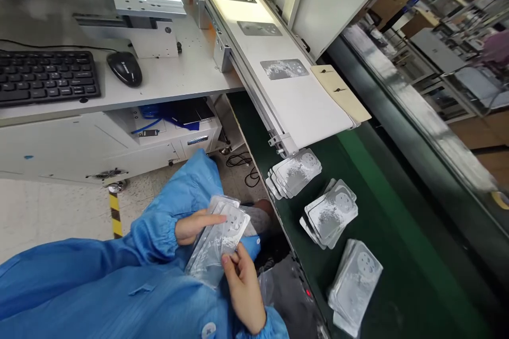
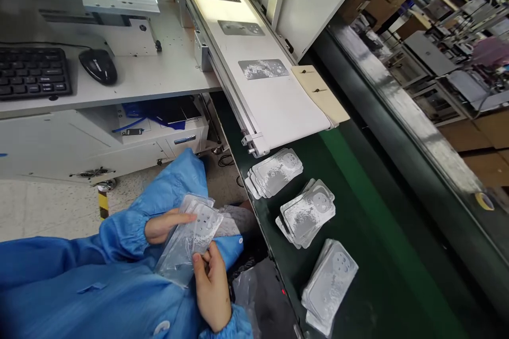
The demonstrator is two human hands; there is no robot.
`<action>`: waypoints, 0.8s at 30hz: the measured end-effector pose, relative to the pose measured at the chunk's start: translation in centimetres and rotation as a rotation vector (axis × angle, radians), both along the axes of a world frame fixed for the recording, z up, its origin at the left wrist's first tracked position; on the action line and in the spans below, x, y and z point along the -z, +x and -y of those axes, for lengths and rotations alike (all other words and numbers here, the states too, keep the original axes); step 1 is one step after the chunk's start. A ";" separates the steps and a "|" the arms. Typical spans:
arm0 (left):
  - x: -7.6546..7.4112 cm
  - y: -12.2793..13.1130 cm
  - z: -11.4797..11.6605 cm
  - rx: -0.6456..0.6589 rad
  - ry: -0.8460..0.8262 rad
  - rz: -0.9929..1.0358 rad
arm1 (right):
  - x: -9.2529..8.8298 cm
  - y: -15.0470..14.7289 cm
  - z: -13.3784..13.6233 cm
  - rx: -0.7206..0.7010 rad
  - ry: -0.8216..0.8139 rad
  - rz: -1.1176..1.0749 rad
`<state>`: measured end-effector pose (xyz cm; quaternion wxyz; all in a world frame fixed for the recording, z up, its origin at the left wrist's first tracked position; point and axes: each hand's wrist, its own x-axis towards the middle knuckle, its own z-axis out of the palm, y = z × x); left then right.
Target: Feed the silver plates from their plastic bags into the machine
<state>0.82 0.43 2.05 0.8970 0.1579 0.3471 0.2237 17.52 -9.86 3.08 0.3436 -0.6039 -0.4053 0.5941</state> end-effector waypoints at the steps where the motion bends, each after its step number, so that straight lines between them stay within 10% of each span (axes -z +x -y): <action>1: -0.1 0.3 0.0 0.024 0.016 0.029 | -0.4 0.2 -0.1 -0.029 -0.002 -0.019; 6: -0.2 1.2 1.7 0.146 0.063 0.087 | -3.5 4.3 -1.5 -0.298 -0.060 0.186; 9: -0.1 1.0 2.8 0.209 0.077 0.113 | -5.6 6.4 -3.5 -0.107 0.072 0.350; 12: -0.1 0.7 3.3 0.257 0.087 0.148 | -6.5 5.8 -6.2 -0.045 0.202 0.356; 18: 0.8 0.6 3.5 0.209 0.141 0.166 | -7.7 3.6 -10.1 -0.365 0.174 0.401; 24: 2.1 0.6 2.9 0.128 0.189 0.198 | -12.6 3.9 -14.1 -0.333 0.285 0.624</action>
